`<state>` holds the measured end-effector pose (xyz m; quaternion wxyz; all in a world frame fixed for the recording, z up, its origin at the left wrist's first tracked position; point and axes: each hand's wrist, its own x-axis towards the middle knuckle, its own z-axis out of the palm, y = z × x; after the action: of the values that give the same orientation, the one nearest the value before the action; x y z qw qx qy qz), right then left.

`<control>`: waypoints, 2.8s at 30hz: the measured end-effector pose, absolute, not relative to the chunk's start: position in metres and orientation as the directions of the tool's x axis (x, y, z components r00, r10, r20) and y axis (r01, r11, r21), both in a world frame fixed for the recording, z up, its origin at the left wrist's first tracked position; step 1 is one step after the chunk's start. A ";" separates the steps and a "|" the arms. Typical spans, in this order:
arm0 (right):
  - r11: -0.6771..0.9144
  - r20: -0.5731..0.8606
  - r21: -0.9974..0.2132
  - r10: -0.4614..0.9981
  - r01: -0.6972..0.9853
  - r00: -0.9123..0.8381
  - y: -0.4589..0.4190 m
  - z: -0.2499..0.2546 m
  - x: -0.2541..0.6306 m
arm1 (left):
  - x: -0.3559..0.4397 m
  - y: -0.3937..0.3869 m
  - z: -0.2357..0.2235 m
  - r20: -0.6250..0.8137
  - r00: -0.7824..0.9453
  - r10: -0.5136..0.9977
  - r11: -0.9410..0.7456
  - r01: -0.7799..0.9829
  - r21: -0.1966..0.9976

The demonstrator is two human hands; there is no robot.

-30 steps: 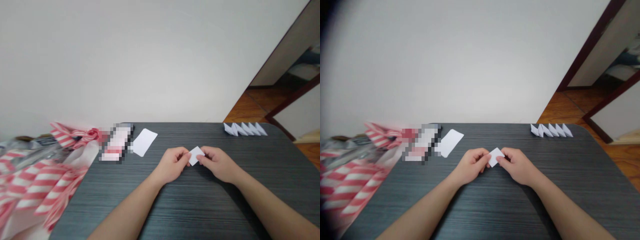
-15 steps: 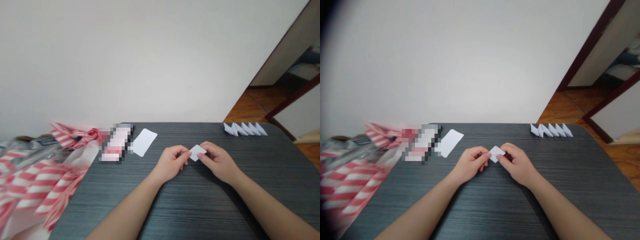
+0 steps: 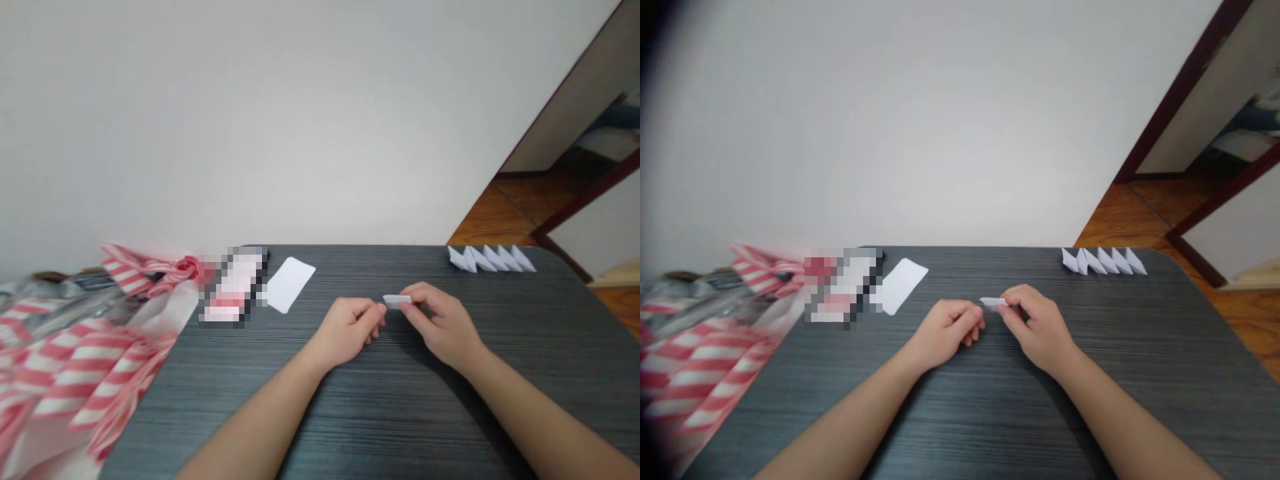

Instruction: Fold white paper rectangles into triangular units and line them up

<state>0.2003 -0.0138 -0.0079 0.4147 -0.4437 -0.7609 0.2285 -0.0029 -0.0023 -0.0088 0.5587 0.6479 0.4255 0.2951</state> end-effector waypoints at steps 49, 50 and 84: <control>0.387 0.230 -0.813 0.900 0.435 -0.371 -0.012 -0.010 0.197 | -0.009 -0.001 -0.004 -0.066 0.525 0.848 -0.065 0.228 0.972; 0.367 0.216 -0.821 0.909 0.437 -0.357 -0.012 -0.011 0.197 | -0.008 -0.001 -0.005 -0.063 0.529 0.847 -0.064 0.218 0.974; 0.194 0.028 -0.834 0.950 0.517 -0.312 -0.013 0.000 0.194 | -0.007 -0.001 -0.006 -0.089 0.537 0.839 -0.071 0.271 0.960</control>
<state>0.1943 -0.0128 -0.0004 0.2876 -0.5110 -0.7173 0.3764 -0.0075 -0.0009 -0.0055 0.5477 0.6844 0.4054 0.2594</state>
